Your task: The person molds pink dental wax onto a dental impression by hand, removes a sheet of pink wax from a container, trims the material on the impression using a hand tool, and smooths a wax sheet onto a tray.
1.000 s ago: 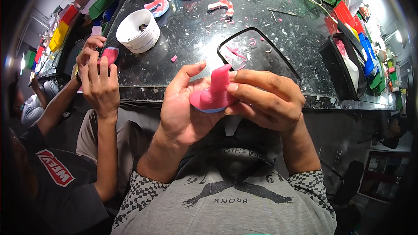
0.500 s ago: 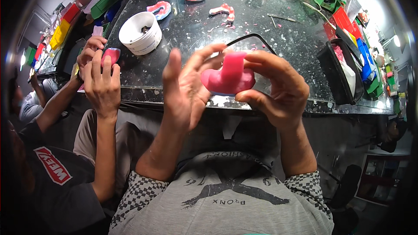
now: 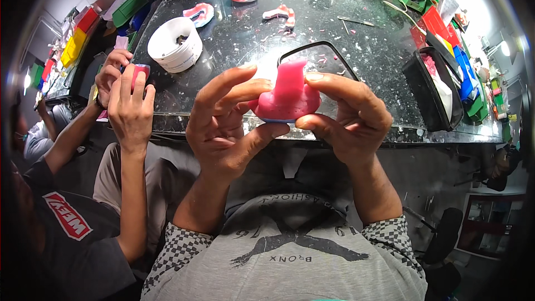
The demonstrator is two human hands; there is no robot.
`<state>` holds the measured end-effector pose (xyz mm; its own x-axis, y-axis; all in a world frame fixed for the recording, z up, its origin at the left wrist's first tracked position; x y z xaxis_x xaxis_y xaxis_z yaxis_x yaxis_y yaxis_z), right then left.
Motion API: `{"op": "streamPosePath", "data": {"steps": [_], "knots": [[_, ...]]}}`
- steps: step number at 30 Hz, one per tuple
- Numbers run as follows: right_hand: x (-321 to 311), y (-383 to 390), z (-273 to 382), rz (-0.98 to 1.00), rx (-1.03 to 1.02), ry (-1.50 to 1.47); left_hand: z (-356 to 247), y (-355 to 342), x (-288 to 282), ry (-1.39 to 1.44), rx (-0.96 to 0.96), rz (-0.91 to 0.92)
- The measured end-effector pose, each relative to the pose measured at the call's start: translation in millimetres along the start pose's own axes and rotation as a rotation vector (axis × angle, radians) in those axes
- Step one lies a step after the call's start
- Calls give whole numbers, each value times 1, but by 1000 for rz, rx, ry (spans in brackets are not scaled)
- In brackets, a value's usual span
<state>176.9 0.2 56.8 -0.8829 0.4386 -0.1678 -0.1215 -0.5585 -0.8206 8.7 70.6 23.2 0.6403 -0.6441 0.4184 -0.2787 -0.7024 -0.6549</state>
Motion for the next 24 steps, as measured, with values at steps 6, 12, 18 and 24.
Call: {"op": "streamPosePath", "data": {"steps": [6, 12, 18, 24], "knots": [[-1, -2, 2, -18, -60, 67, -2, 3, -3, -100, 102, 90], [1, -6, 3, -10, -85, 61, -7, -1, 0, -125, 62, 84], [2, -9, 5, 10, -67, 46, -6, -1, 4, -11, 53, 89], [2, -6, -2, 81, -78, 78, -1, -8, 0, -65, -93, 71]]}}
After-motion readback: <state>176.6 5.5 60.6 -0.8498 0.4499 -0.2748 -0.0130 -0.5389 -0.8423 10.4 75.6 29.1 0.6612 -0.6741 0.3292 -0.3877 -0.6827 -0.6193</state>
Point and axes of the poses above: each hand's wrist, its own y-axis away from the middle knuckle, its own x-axis out of the palm, z = x × y, the point moved 6 cm from there along -y, towards the middle knuckle, and after that the axes turned 9 degrees about y, right-handed, at the moved point
